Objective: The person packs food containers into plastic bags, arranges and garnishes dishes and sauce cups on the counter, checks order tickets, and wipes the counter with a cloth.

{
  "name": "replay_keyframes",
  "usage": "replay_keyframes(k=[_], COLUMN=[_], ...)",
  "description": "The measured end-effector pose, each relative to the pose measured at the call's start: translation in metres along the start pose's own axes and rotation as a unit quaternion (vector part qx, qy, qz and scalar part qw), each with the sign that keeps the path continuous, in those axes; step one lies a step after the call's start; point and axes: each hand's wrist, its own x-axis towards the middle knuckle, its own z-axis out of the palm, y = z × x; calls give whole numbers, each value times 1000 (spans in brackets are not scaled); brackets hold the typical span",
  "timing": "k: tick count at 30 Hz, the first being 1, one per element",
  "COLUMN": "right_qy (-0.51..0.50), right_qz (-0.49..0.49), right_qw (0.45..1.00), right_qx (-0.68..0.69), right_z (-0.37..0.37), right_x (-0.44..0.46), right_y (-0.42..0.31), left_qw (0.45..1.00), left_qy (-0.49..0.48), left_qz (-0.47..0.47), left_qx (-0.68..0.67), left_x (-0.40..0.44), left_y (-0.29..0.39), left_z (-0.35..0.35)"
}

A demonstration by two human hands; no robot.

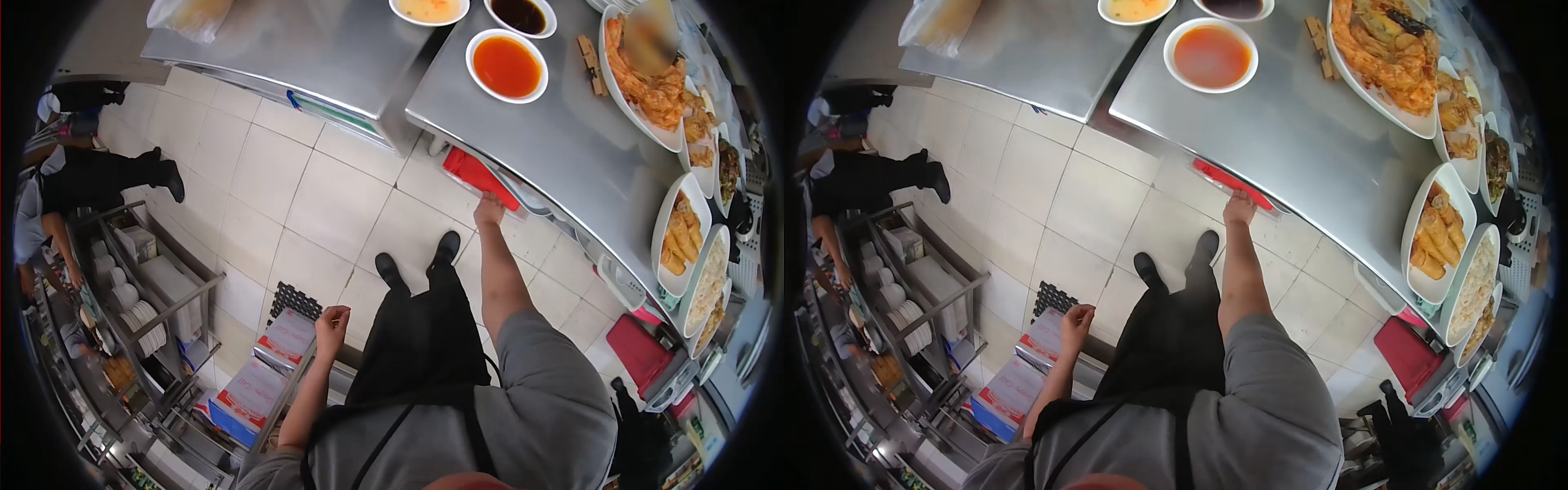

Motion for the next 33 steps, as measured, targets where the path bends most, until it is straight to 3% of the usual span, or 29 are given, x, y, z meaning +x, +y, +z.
replay_keyframes(k=[3,5,7,8,9,11,12,14,18,20,24,27,29,30,32,33], right_qy=[24,-24,-159,-88,-89,189,187,308,269,146,136,141,62,64,184,246], right_qz=[-60,-65,-146,-142,-144,-162,-162,-192,-217,-235,-254,-199,-122,-120,-57,-112], right_qw=[997,998,976,986,986,967,968,924,934,960,957,965,979,979,935,941], right_qx=[40,10,11,11,9,53,53,-122,-90,-53,-5,92,150,150,299,204], right_z=[17,15,1,-5,-13,-22,-17,-2,15,10,0,-23,-27,-26,-16,-8], right_x=[-27,-37,-39,-39,-35,-27,-16,18,60,59,43,27,26,23,7,-11], right_y=[2,3,3,2,-1,-5,-4,7,16,15,15,16,18,18,15,8], left_qw=[1000,999,999,999,998,999,999,999,999,1000,1000,999,998,998,997,996], left_qy=[-2,-17,-24,-28,-29,-24,-22,-18,1,12,-5,-17,-30,-43,-52,-61], left_qz=[-3,6,10,16,23,27,27,29,25,21,-4,16,40,22,32,41], left_qx=[-29,-27,-39,-42,-44,-39,-39,-41,-25,-12,-18,-40,-38,-42,-47,-53], left_x=[-3,1,8,13,18,23,25,30,31,32,32,32,30,28,28,27], left_y=[-2,6,14,15,15,11,13,11,-4,-12,-5,4,14,19,18,21], left_z=[11,21,28,31,33,35,35,35,28,23,23,32,35,34,41,45])
